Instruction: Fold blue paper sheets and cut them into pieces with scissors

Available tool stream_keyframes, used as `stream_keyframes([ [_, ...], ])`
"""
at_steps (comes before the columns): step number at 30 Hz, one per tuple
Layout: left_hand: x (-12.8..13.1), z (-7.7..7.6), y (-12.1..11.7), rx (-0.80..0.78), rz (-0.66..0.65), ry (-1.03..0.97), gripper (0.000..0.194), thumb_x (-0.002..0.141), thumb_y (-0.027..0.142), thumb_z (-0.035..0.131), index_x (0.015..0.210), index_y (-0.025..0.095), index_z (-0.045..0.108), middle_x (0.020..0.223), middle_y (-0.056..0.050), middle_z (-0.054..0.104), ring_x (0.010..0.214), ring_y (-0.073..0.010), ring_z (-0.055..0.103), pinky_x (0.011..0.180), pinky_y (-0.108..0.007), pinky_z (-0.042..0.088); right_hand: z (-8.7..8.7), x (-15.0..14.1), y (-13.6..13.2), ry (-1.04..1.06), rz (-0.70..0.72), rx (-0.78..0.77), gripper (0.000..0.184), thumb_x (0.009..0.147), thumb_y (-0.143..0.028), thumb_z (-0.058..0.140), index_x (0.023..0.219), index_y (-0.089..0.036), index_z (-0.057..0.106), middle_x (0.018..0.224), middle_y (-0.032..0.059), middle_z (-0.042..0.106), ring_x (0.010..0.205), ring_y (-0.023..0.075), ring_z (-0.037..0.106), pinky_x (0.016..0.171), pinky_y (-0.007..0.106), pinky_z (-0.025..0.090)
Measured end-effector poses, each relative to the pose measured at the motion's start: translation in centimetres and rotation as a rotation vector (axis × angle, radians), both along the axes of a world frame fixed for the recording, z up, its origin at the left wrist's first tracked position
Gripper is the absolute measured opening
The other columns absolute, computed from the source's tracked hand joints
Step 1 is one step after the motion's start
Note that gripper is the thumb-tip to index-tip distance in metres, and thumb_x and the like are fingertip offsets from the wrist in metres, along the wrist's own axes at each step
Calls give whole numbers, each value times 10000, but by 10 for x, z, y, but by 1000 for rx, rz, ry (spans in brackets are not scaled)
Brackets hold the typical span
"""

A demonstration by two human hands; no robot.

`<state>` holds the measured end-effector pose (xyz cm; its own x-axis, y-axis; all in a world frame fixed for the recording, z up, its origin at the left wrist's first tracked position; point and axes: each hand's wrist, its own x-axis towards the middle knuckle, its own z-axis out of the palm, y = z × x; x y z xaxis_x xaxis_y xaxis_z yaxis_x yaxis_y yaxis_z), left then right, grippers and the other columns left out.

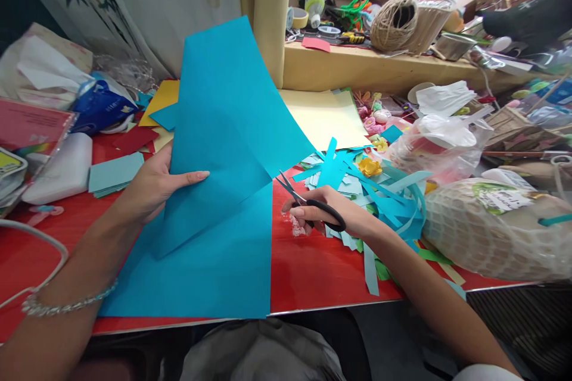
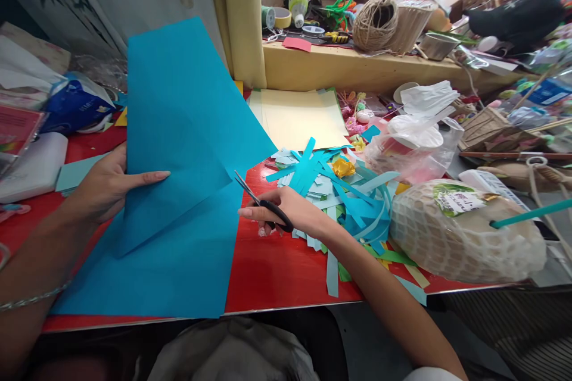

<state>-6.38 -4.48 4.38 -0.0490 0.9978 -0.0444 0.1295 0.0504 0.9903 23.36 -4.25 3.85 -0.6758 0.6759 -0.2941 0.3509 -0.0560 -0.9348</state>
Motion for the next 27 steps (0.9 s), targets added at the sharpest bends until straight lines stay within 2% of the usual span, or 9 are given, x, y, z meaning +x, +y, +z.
stream_keyframes([
  [4,1,0,0,-2,18,21,731,674,212,776,1334,312,478,1336,-34,555,1198,-308,533,904,-433,529,2,1,0,109,85,-31,427,813,-536,579,690,-128,612,637,34,611,508,91,512,474,221,367],
  [7,1,-1,0,-3,23,29,737,665,209,782,1330,313,483,1338,-32,554,1201,-311,529,897,-429,533,2,2,0,175,112,-25,434,813,-536,575,703,-119,620,637,31,607,483,82,496,481,228,375],
  [17,0,1,-1,5,-16,-12,764,628,193,797,1322,286,492,1346,-42,548,1213,-328,512,892,-451,528,-10,0,1,40,44,-51,409,840,-513,557,698,-134,616,700,57,640,565,106,533,449,219,341],
  [27,-2,1,-1,-10,-55,33,734,675,238,773,1338,312,467,1394,-40,500,1247,-337,474,929,-474,501,-5,-1,2,31,42,-55,445,810,-561,565,663,-143,601,644,31,609,510,89,493,461,224,364],
])
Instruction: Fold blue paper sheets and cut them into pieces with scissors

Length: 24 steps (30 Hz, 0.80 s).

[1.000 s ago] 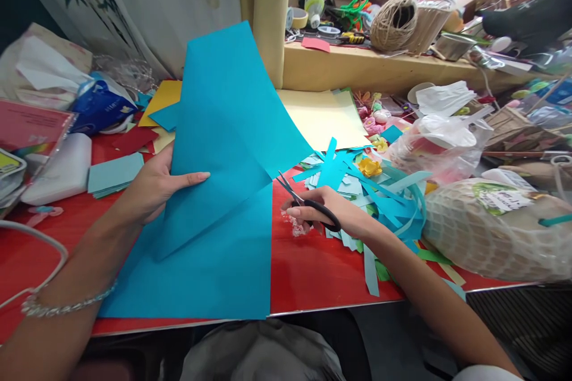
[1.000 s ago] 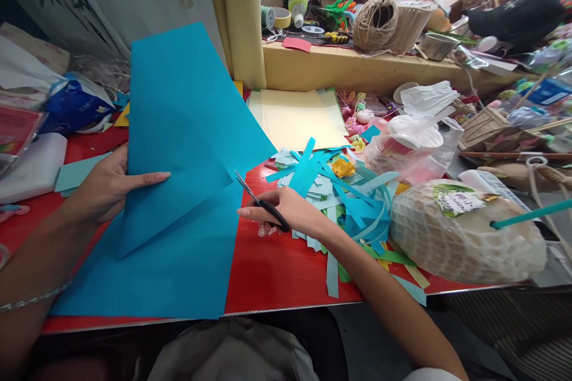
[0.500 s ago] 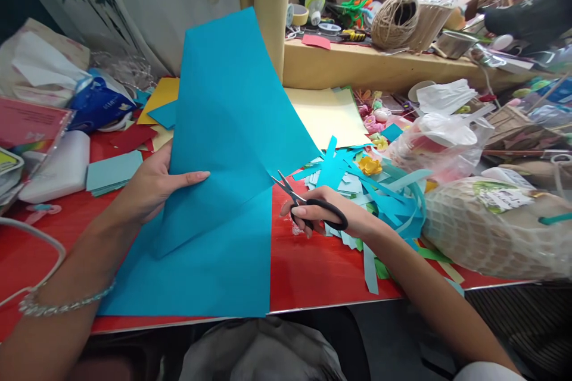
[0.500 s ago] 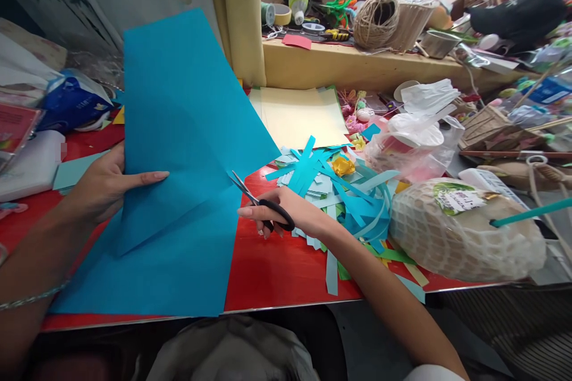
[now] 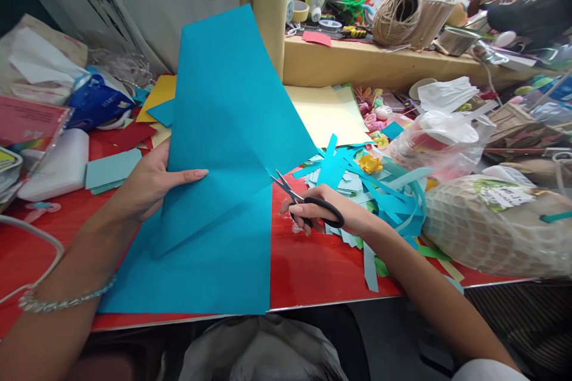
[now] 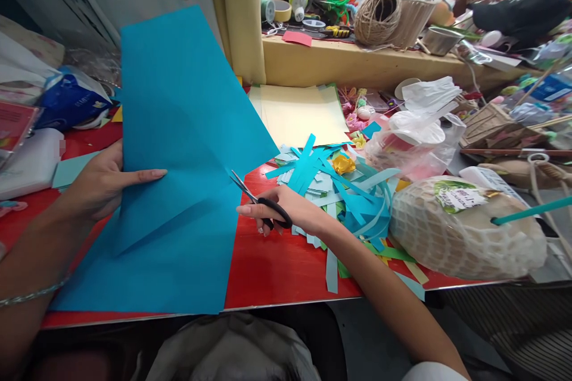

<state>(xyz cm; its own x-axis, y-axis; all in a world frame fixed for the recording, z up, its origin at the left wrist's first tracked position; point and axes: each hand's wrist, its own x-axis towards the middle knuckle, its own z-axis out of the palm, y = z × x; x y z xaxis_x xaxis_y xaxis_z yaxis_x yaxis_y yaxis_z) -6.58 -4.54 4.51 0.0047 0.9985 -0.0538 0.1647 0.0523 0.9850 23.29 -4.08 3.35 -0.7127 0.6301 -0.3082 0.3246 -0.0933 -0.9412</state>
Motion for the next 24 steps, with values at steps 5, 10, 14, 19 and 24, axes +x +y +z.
stream_keyframes([
  [5,-2,-2,1,7,3,0,704,672,236,776,1314,307,496,1396,-41,498,1256,-348,458,938,-483,492,0,-1,0,0,0,-3,448,795,-571,577,660,-145,598,634,30,610,503,87,491,457,224,363],
  [10,-1,-1,0,-3,-2,-35,727,676,226,779,1331,316,477,1397,-45,496,1255,-341,462,927,-458,508,0,-2,-1,-13,-4,-8,460,803,-564,568,621,-141,579,669,44,629,539,100,522,453,222,354],
  [14,2,-3,-2,23,-23,-45,734,688,218,770,1347,308,459,1409,-40,482,1254,-322,470,936,-433,508,-2,-3,-2,5,3,-11,467,794,-566,577,599,-142,574,691,54,637,586,113,554,467,221,370],
  [19,4,-10,-1,6,-63,-31,709,703,233,759,1334,353,458,1428,-5,456,1268,-291,460,911,-393,529,-6,-3,-3,2,-21,-6,442,790,-566,588,662,-144,606,688,48,639,575,113,565,491,230,391],
  [24,6,-11,-2,-18,-47,-24,669,695,246,767,1298,355,499,1427,-5,454,1261,-294,468,891,-385,546,-6,-5,-4,12,-51,-15,449,794,-577,581,662,-148,608,651,39,623,565,109,569,520,229,412],
])
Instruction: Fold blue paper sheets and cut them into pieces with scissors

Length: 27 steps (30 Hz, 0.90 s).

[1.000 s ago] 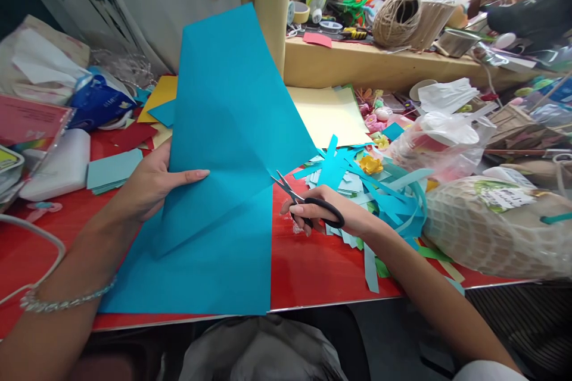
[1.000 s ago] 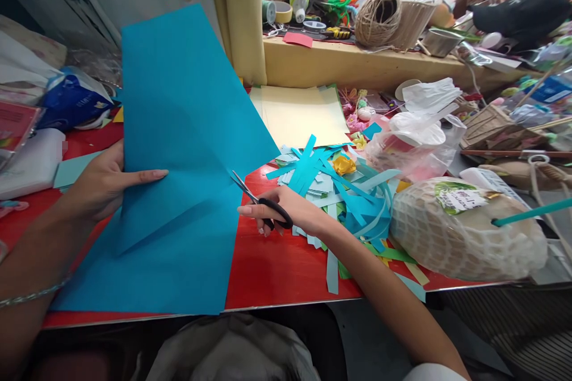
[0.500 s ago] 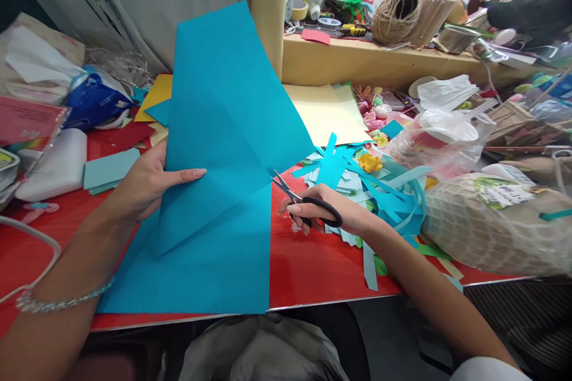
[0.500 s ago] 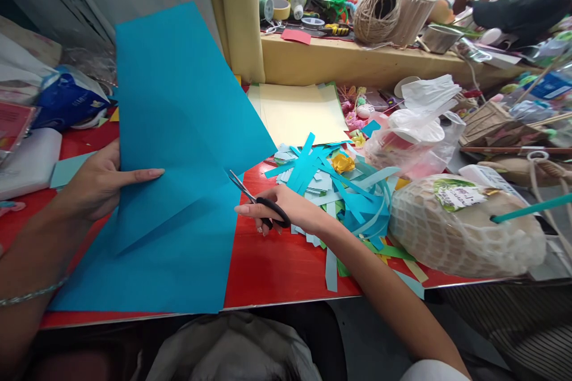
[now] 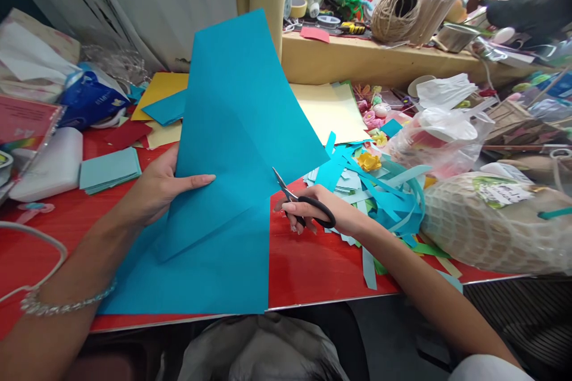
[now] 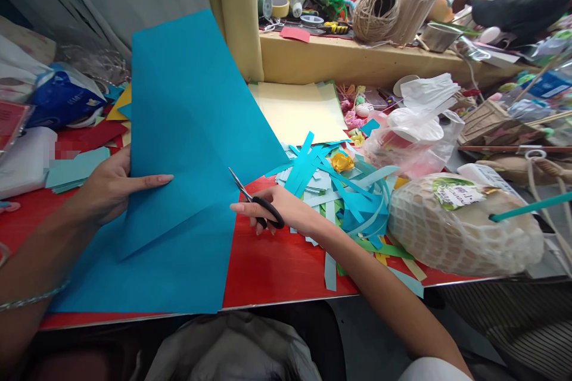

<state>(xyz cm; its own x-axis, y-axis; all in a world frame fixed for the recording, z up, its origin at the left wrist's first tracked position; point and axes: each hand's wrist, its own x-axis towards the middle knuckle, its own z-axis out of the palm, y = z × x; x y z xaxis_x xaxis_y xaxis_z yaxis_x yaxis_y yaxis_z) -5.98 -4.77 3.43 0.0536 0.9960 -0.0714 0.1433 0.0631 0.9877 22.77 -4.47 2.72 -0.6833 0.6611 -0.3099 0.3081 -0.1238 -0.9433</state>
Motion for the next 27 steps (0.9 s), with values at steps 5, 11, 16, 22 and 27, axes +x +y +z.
stream_keyframes([
  [5,4,2,-2,-29,-25,0,750,697,251,764,1356,371,428,1413,-3,476,1231,-286,505,883,-379,558,-3,-2,0,-22,-25,-11,460,776,-600,585,675,-153,609,683,51,640,611,121,591,532,228,427],
  [11,8,2,-4,-44,-33,-2,771,696,261,763,1372,358,405,1418,-9,471,1212,-269,526,867,-350,569,-6,-2,1,-28,-44,2,457,774,-605,584,701,-155,609,688,57,643,599,120,580,535,231,440],
  [16,9,0,-5,-55,-39,25,727,700,272,759,1346,351,435,1417,-6,473,1208,-276,529,834,-339,585,-5,-4,-1,-25,-70,16,462,763,-614,589,685,-160,600,665,43,632,582,118,573,523,229,437],
  [22,7,-2,-4,-27,-50,44,715,708,279,748,1343,368,432,1407,-2,484,1190,-278,545,833,-357,585,-5,-6,-4,-21,-111,5,444,750,-598,615,667,-163,585,625,31,612,549,110,555,499,224,414],
  [27,8,1,-5,-38,-28,45,764,708,283,750,1380,363,395,1421,-3,468,1220,-274,518,874,-358,567,-5,-7,-5,-8,-131,25,425,763,-567,621,650,-159,587,571,8,588,476,79,484,459,212,363],
])
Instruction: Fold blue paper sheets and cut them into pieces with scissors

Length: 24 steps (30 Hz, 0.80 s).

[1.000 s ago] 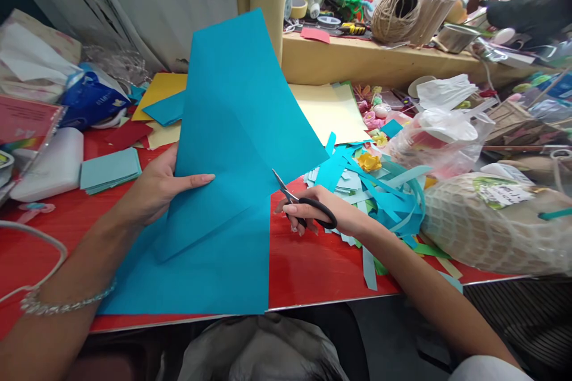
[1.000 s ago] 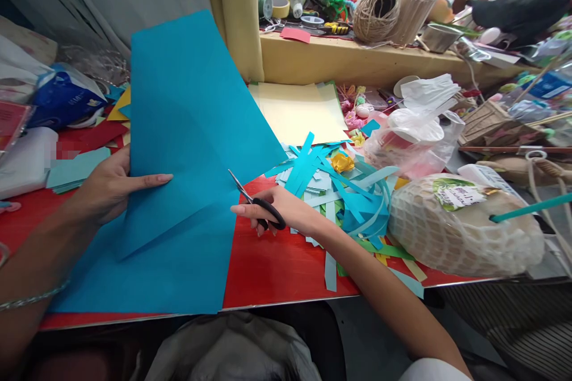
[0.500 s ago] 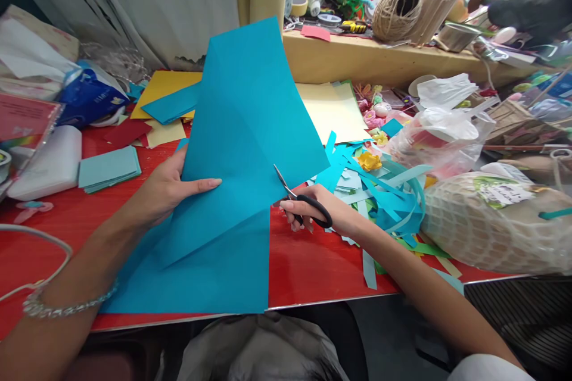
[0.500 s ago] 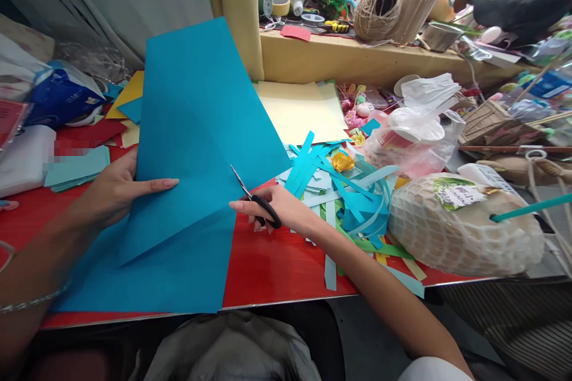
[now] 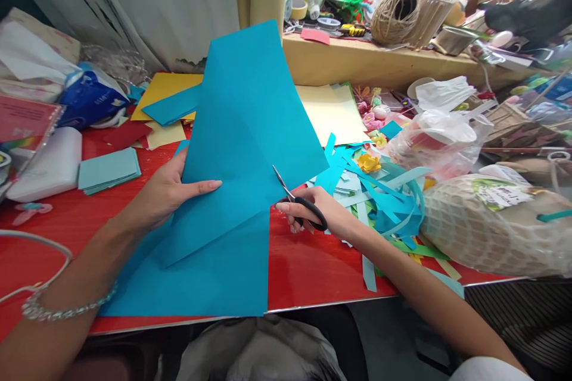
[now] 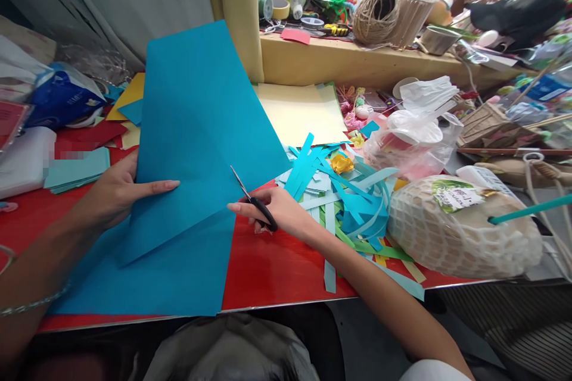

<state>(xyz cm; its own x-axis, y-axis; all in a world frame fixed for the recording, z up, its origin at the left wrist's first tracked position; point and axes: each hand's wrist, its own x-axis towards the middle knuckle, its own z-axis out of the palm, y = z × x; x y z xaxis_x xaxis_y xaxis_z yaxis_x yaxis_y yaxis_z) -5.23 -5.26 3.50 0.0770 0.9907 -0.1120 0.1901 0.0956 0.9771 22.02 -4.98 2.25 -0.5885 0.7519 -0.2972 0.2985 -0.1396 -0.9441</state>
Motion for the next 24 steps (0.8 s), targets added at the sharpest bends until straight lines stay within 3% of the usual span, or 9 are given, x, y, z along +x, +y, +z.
stream_keyframes([
  [8,0,0,0,-40,13,-26,795,703,289,755,1393,378,370,1412,-11,479,1191,-275,544,844,-361,583,-3,0,-1,52,-20,10,371,789,-493,633,639,-159,577,559,5,576,478,77,490,442,207,331],
  [24,1,1,1,-48,27,-5,767,705,277,761,1376,326,392,1416,-9,471,1199,-244,536,836,-307,585,-7,0,-2,54,-29,50,397,782,-493,637,580,-163,546,536,0,565,510,108,547,496,232,380],
])
